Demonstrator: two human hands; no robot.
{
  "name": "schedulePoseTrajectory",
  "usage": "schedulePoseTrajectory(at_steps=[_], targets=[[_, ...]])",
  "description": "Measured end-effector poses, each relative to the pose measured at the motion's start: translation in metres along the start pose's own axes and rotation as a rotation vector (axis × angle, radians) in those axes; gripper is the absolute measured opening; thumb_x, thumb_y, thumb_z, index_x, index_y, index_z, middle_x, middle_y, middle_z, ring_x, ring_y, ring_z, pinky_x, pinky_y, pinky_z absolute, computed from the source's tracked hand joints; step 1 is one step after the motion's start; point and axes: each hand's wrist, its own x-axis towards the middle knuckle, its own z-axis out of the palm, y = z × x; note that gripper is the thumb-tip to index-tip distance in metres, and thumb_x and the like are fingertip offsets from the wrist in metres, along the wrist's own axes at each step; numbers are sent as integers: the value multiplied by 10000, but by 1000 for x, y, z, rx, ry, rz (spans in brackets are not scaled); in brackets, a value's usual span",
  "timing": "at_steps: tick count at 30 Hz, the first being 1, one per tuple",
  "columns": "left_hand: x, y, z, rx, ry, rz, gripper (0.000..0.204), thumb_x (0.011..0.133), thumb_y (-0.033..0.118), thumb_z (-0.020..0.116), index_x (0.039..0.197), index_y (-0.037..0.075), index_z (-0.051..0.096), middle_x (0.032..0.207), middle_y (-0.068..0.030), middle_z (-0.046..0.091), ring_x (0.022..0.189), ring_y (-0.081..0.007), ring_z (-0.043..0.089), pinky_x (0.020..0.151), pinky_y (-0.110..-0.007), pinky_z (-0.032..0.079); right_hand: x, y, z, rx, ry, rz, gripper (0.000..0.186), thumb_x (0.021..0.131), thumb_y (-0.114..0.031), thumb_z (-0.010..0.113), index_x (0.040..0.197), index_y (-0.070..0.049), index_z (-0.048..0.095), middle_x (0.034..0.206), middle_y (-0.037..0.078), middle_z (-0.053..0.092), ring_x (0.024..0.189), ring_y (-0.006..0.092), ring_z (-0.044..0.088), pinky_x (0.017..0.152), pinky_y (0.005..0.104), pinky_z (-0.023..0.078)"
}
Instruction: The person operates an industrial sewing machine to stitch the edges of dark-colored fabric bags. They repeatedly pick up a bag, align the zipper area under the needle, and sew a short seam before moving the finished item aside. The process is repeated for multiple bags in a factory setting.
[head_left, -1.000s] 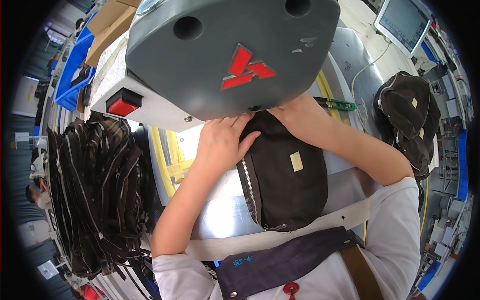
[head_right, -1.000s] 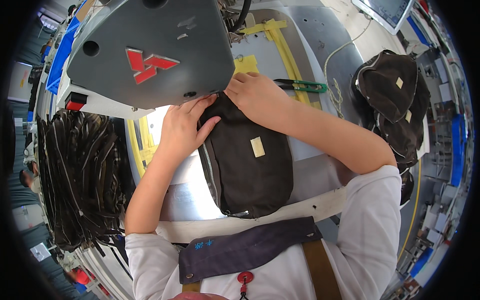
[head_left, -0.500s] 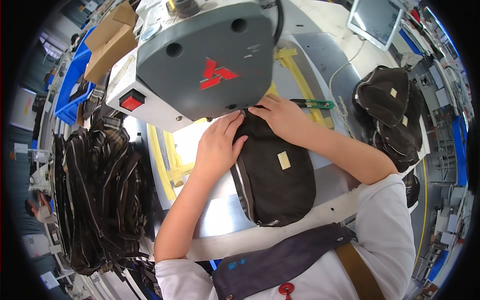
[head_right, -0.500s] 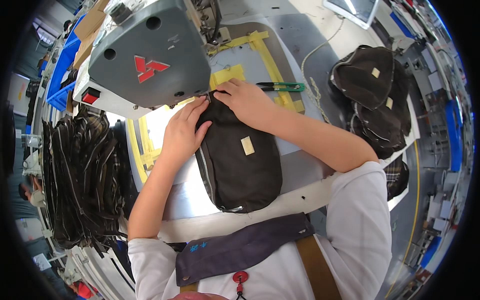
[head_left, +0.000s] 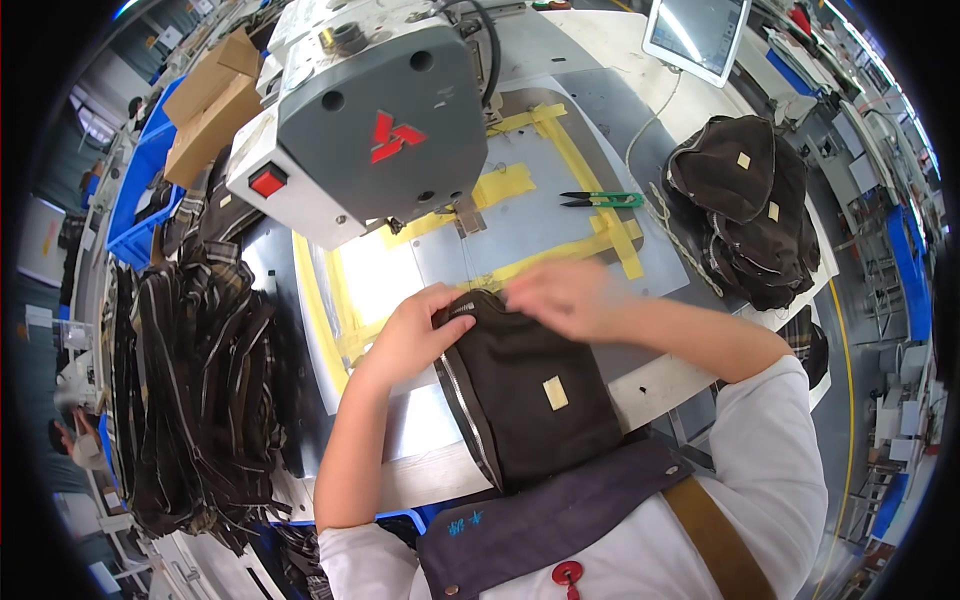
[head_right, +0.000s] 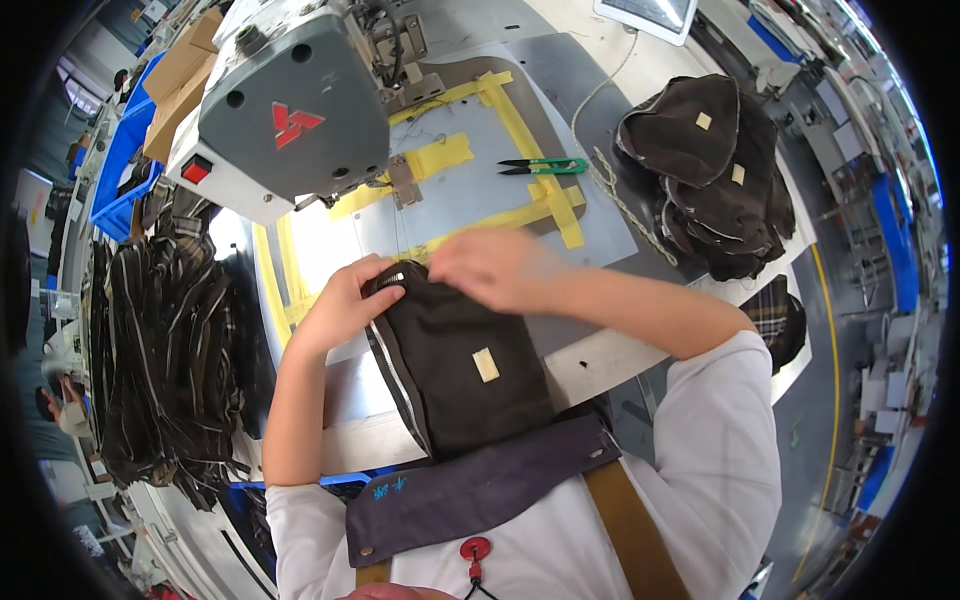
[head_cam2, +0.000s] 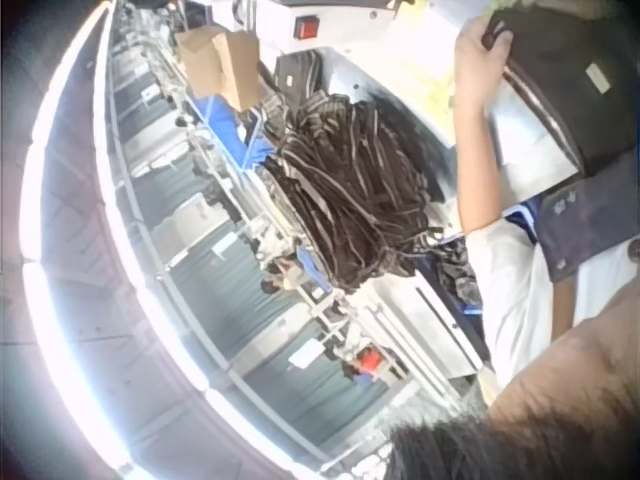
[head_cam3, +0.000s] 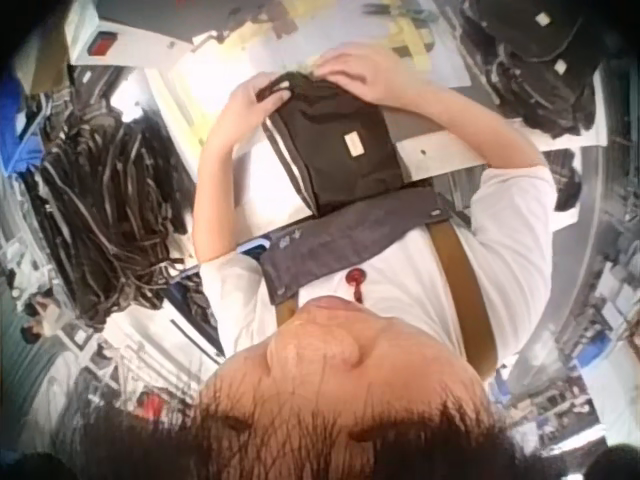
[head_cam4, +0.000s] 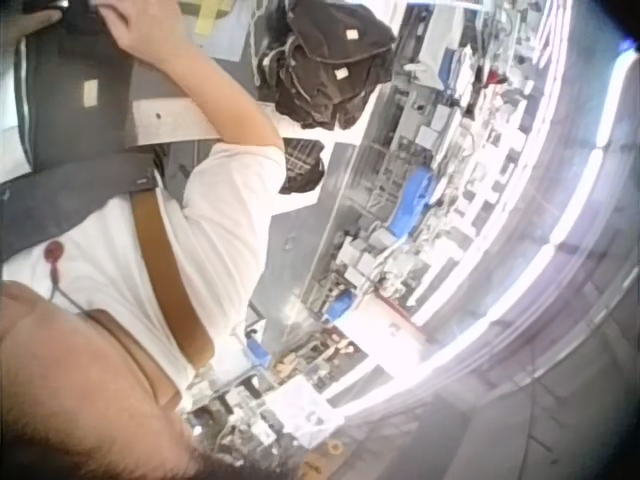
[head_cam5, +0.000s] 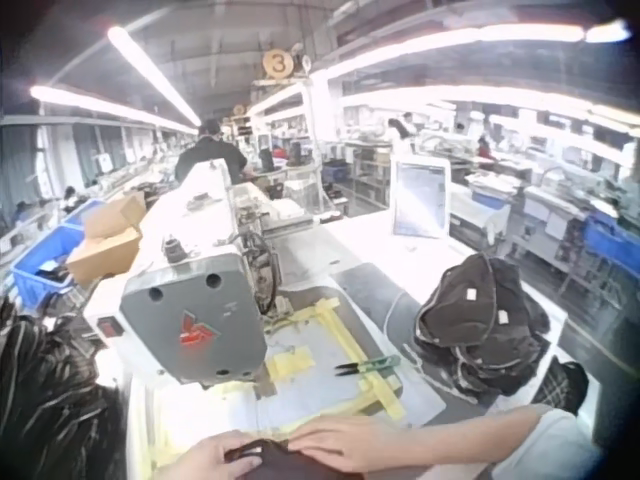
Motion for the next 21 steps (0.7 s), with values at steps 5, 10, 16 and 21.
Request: schedulePoseTrajectory(at_steps=[5, 10, 16, 21], targets=[[0, -15, 0, -170, 1, 67, 303, 900, 134, 635, 1168, -8, 618, 925, -40, 606, 837, -135, 542, 801, -274, 454, -6, 69, -62, -771, 194, 117, 242, 843, -140, 625, 1072, -61, 634, 1098, 63, 609, 1025, 254, 578, 818, 373, 506], [3, -12, -5, -156, -66, 96, 289, 897, 135, 631, 1152, -2, 624, 944, -63, 610, 872, -168, 566, 820, -280, 452, -5, 71, -69, -749, 104, 274, 238, 852, -132, 597, 1074, -47, 611, 938, 67, 592, 915, 282, 594, 777, 403, 497], [-6, -3, -12, -35, -313, 158, 245, 882, 120, 636, 1106, 21, 648, 920, -84, 593, 843, -203, 569, 785, -296, 450, 37, -1, -38, -697, -139, -118, 178, 845, -244, 631, 888, -83, 569, 793, 52, 549, 799, 236, 585, 681, 349, 479], [-7, -3, -12, -31, -326, 190, 228, 871, 121, 650, 1077, 25, 658, 889, -91, 595, 797, -217, 566, 745, -314, 455, 68, -4, -29, -747, -235, -431, 201, 824, -279, 653, 799, -113, 542, 773, 11, 530, 764, 182, 559, 662, 318, 450]])
